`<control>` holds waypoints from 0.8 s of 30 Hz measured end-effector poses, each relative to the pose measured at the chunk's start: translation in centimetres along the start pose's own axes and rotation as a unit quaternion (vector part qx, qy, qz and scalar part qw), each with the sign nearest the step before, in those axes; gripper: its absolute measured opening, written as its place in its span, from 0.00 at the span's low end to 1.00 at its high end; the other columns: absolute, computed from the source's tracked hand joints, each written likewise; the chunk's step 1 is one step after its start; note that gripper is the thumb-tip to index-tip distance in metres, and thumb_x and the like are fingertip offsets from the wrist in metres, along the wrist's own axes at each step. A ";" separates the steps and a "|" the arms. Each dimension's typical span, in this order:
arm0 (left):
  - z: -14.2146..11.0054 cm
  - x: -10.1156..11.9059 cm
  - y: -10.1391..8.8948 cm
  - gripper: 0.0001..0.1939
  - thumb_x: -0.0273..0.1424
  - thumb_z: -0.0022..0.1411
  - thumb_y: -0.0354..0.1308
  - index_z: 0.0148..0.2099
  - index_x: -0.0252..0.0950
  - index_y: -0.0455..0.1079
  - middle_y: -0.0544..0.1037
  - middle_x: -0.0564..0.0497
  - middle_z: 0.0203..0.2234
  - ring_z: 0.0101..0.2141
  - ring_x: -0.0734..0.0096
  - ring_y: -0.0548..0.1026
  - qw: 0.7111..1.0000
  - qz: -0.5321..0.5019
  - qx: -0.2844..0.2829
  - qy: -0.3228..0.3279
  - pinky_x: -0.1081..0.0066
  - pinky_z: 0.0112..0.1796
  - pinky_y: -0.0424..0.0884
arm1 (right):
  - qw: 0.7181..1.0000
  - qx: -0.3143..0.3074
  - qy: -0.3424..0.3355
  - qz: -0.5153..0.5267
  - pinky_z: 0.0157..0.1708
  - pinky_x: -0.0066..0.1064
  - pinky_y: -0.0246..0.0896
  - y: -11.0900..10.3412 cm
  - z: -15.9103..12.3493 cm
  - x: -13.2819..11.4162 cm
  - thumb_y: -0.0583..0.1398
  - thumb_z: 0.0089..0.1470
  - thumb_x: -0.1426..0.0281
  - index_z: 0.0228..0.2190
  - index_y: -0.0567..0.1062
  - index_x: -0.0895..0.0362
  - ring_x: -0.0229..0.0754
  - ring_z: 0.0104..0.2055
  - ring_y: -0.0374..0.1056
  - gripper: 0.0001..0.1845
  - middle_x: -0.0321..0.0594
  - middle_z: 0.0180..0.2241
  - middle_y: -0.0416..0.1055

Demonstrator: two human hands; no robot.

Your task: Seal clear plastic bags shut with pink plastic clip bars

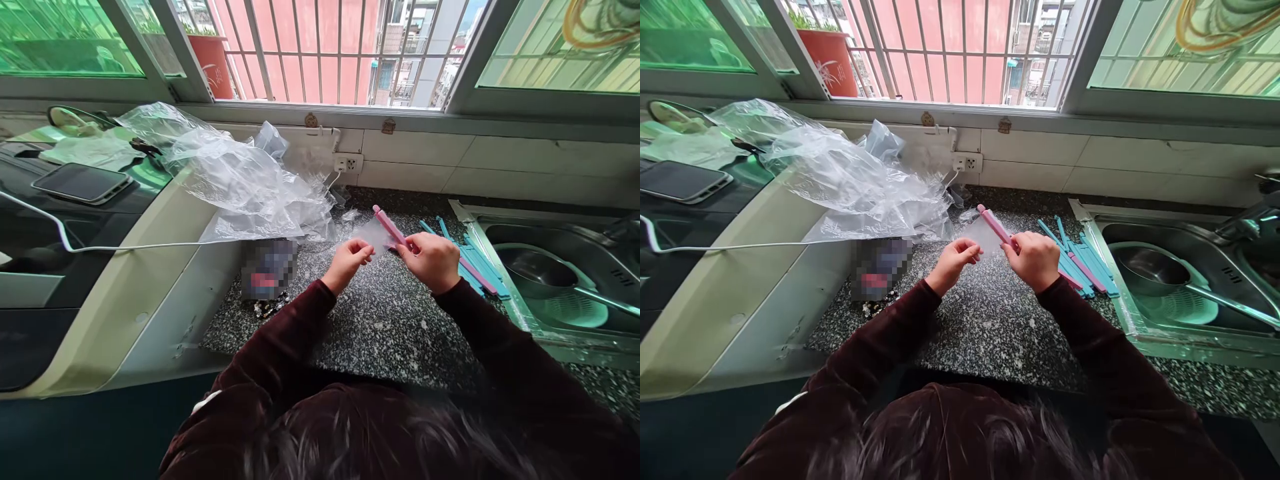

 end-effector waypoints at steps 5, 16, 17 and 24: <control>4.6 0.7 2.4 0.05 0.23 0.57 0.52 0.29 0.33 0.61 0.72 0.54 0.21 0.18 0.83 0.66 0.998 0.001 0.065 -0.003 0.80 0.21 0.60 | 0.989 -0.097 0.092 -0.071 0.27 0.29 0.50 1.0 3.2 2.7 0.55 0.52 0.56 0.29 0.76 0.57 0.44 0.32 0.69 0.18 0.43 0.28 0.75; 14.3 -3.2 5.7 0.24 0.23 0.56 0.54 0.56 0.31 0.61 0.74 0.46 0.37 0.29 0.75 0.71 0.945 0.296 0.080 0.115 0.71 0.36 0.69 | 0.937 -0.220 0.252 -0.101 0.38 0.35 0.63 7.6 9.1 10.1 0.54 0.52 0.59 0.38 0.77 0.61 0.53 0.45 0.70 0.21 0.55 0.40 0.75; 15.0 -3.6 6.1 0.23 0.23 0.56 0.52 0.55 0.31 0.63 0.74 0.44 0.39 0.32 0.72 0.72 0.925 0.352 0.065 0.127 0.69 0.39 0.69 | 0.935 -0.222 0.260 -0.099 0.39 0.35 0.63 8.2 9.4 10.5 0.54 0.52 0.59 0.39 0.77 0.62 0.53 0.45 0.70 0.22 0.55 0.40 0.74; 17.9 -5.1 6.6 0.24 0.18 0.54 0.46 0.52 0.33 0.68 0.72 0.42 0.48 0.47 0.63 0.67 0.878 0.457 0.037 0.141 0.65 0.50 0.62 | 0.928 -0.226 0.278 -0.101 0.39 0.33 0.63 12.2 11.0 12.2 0.55 0.53 0.61 0.39 0.76 0.67 0.51 0.45 0.71 0.22 0.62 0.39 0.74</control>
Point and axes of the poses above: each hand's wrist, its own z-axis towards the middle knuckle, its own y-axis out of the palm, x = y × z, the point moved 6 cm from there along z, towards the middle knuckle
